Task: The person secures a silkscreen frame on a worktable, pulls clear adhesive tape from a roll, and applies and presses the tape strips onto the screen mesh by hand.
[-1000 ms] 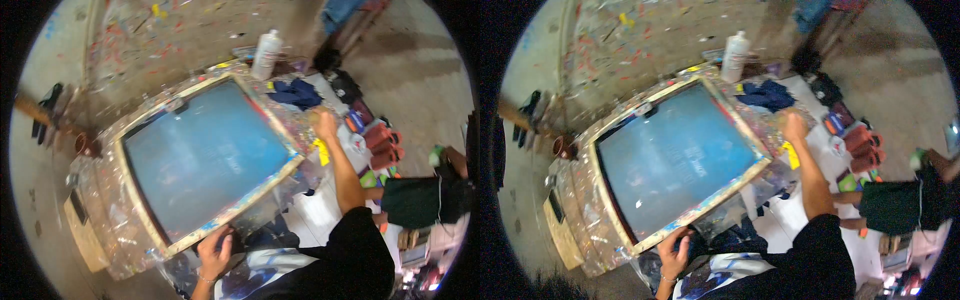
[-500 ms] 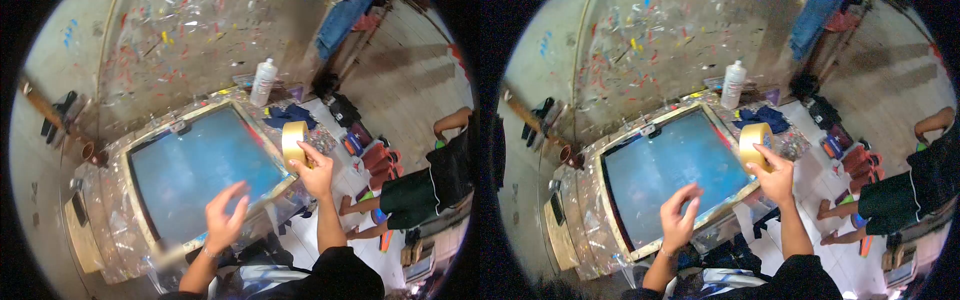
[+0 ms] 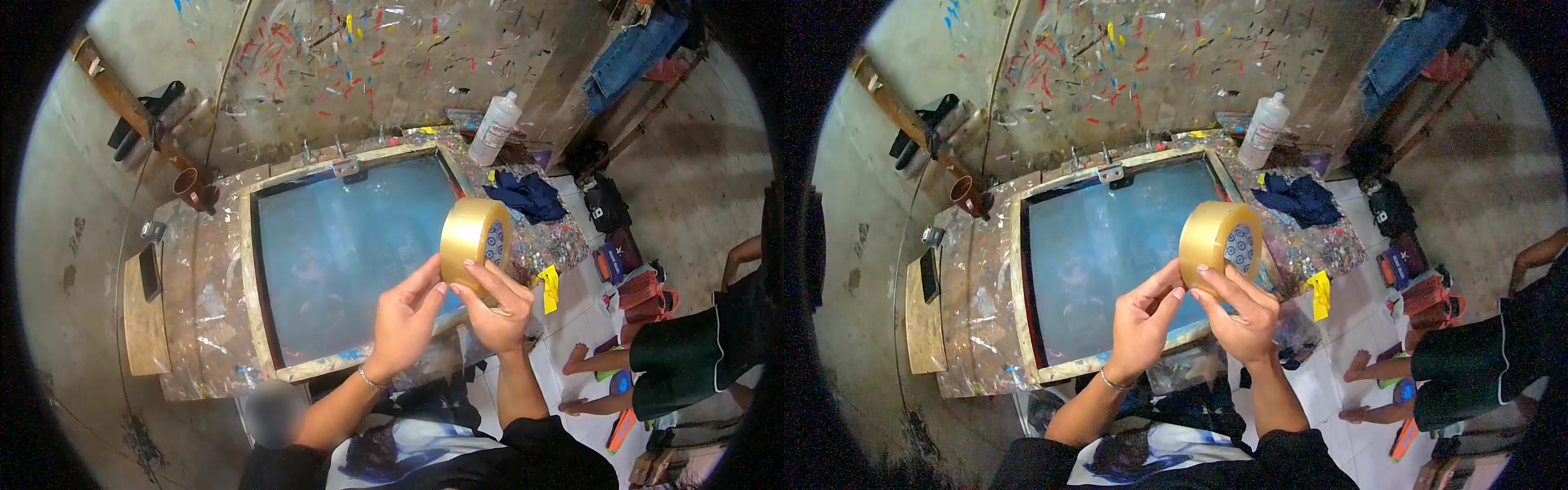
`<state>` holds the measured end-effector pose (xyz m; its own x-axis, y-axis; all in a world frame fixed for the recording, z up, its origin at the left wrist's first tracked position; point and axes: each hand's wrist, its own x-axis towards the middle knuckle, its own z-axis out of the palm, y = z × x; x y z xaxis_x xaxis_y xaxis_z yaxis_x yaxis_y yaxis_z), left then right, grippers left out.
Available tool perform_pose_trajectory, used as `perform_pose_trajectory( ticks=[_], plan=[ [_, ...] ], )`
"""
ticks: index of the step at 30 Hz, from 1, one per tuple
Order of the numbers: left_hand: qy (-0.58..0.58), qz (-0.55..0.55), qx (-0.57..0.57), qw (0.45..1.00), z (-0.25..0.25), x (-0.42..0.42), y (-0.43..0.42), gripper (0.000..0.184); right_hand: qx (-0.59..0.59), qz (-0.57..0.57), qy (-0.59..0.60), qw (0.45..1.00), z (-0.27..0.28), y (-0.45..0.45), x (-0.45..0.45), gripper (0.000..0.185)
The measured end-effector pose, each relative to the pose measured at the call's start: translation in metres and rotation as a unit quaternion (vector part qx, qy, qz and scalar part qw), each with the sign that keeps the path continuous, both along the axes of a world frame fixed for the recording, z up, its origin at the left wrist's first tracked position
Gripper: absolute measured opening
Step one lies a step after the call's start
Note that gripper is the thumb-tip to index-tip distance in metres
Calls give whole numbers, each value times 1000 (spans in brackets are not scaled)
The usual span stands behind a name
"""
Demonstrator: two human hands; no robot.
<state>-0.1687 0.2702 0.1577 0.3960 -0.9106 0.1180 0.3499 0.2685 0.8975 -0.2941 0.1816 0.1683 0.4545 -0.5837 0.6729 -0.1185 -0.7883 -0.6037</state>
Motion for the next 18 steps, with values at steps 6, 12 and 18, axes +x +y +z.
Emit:
perform_pose_trajectory(
  ticks=[6,12,18],
  plan=[
    [-24,99,8,995,-13,-11,0,38,48,-15,-2,999,-6,5,3,39],
    [-208,204,63,954,-16,-1,-3,21,87,4,9,996,-11,8,2,41],
    [-236,232,63,941,-24,6,-7,12,96,11,26,995,-17,9,2,41]
  ],
)
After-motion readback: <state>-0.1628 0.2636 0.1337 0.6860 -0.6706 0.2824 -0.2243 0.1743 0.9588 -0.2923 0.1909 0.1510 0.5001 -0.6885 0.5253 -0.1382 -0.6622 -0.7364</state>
